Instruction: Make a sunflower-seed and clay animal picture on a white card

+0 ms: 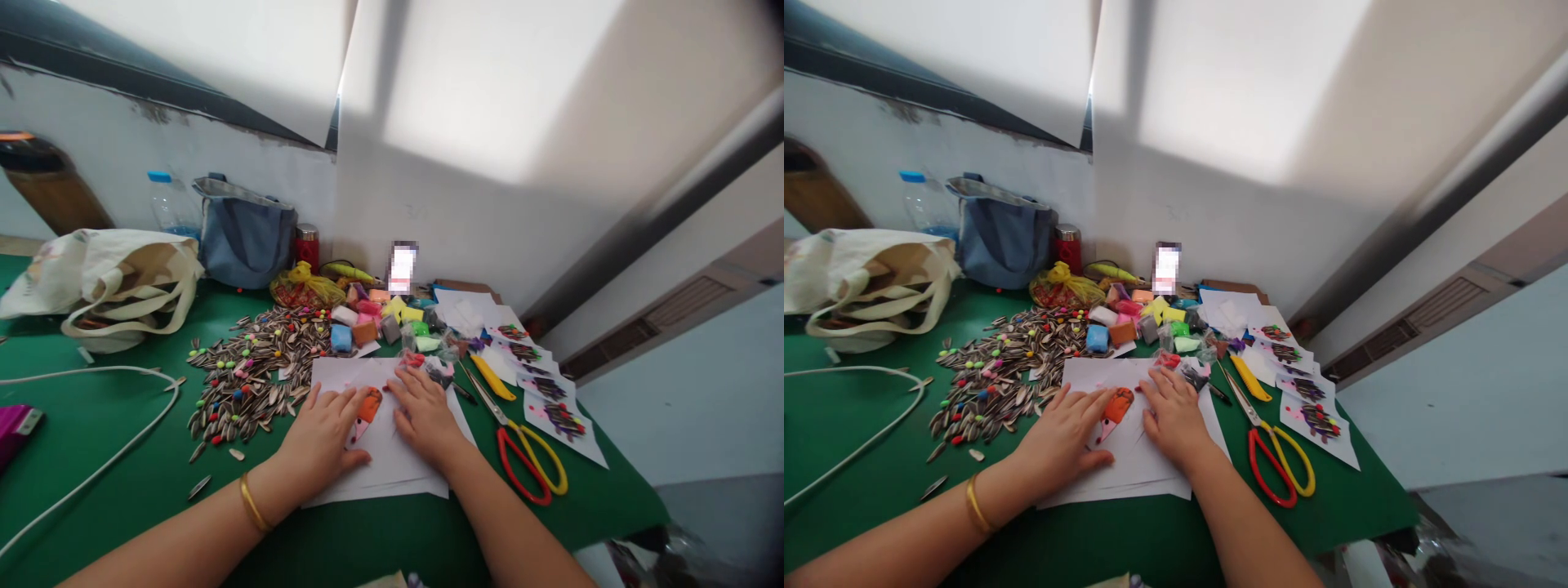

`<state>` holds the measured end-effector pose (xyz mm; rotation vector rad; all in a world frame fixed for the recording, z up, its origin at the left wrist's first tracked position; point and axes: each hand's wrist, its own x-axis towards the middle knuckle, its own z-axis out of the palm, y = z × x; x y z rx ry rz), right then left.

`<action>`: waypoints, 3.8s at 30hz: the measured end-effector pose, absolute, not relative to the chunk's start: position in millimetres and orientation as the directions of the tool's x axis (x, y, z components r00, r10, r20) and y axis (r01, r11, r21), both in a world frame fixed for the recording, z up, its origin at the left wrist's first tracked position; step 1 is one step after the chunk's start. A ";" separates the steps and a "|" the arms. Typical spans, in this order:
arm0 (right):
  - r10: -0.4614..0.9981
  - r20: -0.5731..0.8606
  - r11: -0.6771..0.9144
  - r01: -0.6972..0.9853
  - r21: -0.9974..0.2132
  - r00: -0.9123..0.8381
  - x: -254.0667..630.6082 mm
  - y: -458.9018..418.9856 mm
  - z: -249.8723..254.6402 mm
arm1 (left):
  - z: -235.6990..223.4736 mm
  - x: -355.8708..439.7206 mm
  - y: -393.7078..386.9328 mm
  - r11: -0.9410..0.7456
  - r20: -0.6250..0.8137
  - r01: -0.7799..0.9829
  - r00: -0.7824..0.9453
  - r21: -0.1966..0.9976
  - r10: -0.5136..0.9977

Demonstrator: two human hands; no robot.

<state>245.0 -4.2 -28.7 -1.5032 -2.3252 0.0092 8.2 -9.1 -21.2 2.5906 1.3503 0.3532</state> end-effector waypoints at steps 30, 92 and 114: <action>0.854 0.367 0.458 0.866 -0.199 -0.368 240.3 -6.7 -25.3 | -22.0 9.3 -9.9 -0.567 0.132 0.780 0.553 0.267 0.823; 0.883 0.291 0.426 0.889 -0.170 -0.368 248.8 -5.2 -27.2 | -20.8 10.3 -11.7 -0.565 0.134 0.797 0.549 0.213 0.825; 0.896 0.312 0.391 0.894 -0.220 -0.316 248.1 -3.6 -30.8 | -21.1 10.0 -11.8 -0.565 0.130 0.795 0.550 0.221 0.825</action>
